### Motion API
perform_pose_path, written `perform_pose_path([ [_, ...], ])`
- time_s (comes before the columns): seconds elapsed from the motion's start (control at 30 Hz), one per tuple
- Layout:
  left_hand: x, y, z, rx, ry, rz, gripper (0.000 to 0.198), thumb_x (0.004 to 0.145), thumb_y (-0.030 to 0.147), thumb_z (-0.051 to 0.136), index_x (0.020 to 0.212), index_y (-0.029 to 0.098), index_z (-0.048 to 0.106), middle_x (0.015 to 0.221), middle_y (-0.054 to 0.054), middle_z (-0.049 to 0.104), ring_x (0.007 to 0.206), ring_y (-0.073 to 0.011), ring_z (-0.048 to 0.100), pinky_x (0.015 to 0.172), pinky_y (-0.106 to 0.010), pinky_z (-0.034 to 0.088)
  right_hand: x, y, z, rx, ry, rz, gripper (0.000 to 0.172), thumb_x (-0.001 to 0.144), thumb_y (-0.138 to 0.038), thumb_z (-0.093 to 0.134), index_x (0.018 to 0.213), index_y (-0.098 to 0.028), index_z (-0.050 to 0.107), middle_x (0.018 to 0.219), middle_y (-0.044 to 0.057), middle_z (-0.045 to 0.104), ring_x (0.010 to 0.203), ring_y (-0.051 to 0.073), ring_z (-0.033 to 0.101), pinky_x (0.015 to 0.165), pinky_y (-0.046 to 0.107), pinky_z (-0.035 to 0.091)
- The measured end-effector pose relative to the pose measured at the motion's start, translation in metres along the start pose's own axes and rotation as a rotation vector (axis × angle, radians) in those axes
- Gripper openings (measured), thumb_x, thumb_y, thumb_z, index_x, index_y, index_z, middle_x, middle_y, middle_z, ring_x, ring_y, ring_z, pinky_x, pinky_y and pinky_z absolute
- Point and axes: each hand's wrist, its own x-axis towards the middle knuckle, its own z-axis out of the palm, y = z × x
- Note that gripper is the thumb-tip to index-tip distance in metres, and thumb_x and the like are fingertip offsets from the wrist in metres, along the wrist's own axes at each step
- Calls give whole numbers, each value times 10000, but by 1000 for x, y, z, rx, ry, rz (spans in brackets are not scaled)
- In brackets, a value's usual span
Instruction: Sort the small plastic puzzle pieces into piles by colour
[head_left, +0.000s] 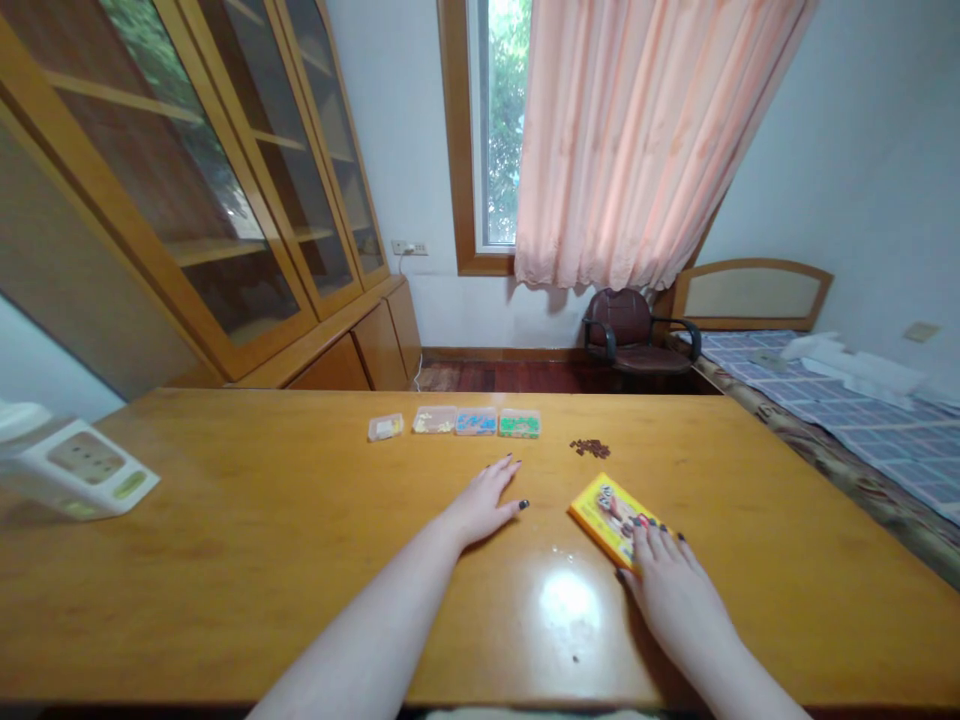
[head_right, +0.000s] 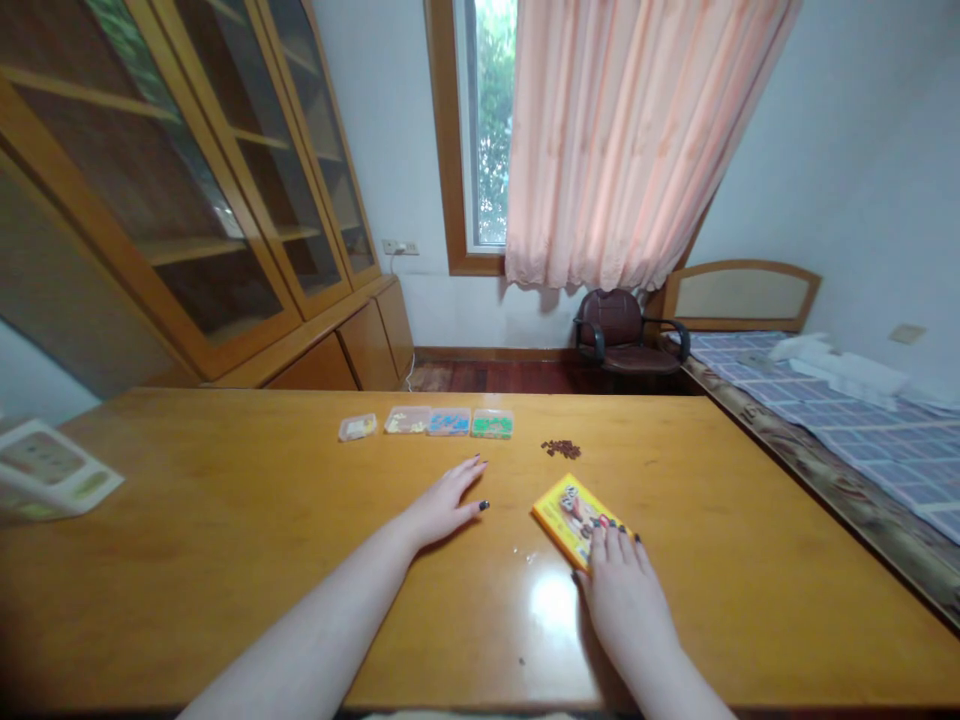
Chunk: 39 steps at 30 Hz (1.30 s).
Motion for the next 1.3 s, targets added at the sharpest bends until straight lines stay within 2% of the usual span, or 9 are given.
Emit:
perform_pose_path([
  [0.17,-3,3,3,-14,-130,53,1093,612,508,727,1474,237,112,1547,-94,88,1410,-295,112,1146,-460,154,50,-51,-36,182,-80,-269,571,741,-268,606,1283,-107,524,1334,189,496,1215,329,478,1031,443,358],
  [0.3,-3,-3,0,56,-68,-58,1017,632,470,715,1463,220,184,1539,-109,137,1399,-309,159,1137,-456,176,99,-65,-56,249,-144,-390,567,691,-236,664,1244,-154,568,1301,156,539,1186,312,509,1008,420,388],
  [0.4,-1,-10,-5,100,19,-147,892,695,440,658,1440,166,252,1516,-136,208,1388,-292,205,1138,-426,181,118,-63,-48,364,-122,-490,635,711,-276,660,1316,-164,503,1374,131,468,1262,284,438,1047,389,352],
  [0.53,6,-17,-5,132,32,-182,902,680,468,656,1430,148,269,1521,-157,173,1392,-313,181,1131,-438,186,121,-61,-27,460,-4,-556,654,777,-314,599,1382,-149,412,1447,127,364,1343,269,317,1098,416,276],
  [0.77,9,-21,1,129,102,-162,948,616,489,706,1410,156,308,1476,-169,267,1363,-331,241,1133,-472,166,126,-61,-20,580,69,-628,409,874,-313,489,1255,-179,556,1311,112,538,1249,234,448,1096,419,290],
  [0.9,7,-19,-1,49,143,-150,942,591,460,739,1396,188,331,1453,-149,317,1351,-325,266,1118,-476,218,128,-55,-12,688,53,-569,717,714,-393,682,1345,-145,448,1419,165,394,1320,293,341,1092,464,283],
  [0.97,7,-20,-1,0,159,-139,913,611,435,735,1395,192,336,1454,-145,324,1356,-319,263,1118,-478,222,129,-54,-7,761,42,-529,753,700,-386,689,1358,-133,425,1424,177,382,1333,298,319,1088,470,286],
  [1.17,10,-29,-2,-257,320,-114,497,778,298,594,1253,179,512,1317,-119,523,1231,-247,470,1073,-425,329,134,-56,1,979,192,-293,475,813,-370,551,1237,-158,521,1308,151,512,1211,272,471,1034,465,355],
  [1.3,18,-36,0,-470,494,-183,269,797,268,556,1046,170,582,1087,-98,658,1026,-211,613,937,-379,453,139,-57,2,1151,297,-33,352,824,-431,516,1021,-144,571,996,127,639,875,239,612,805,405,500],
])
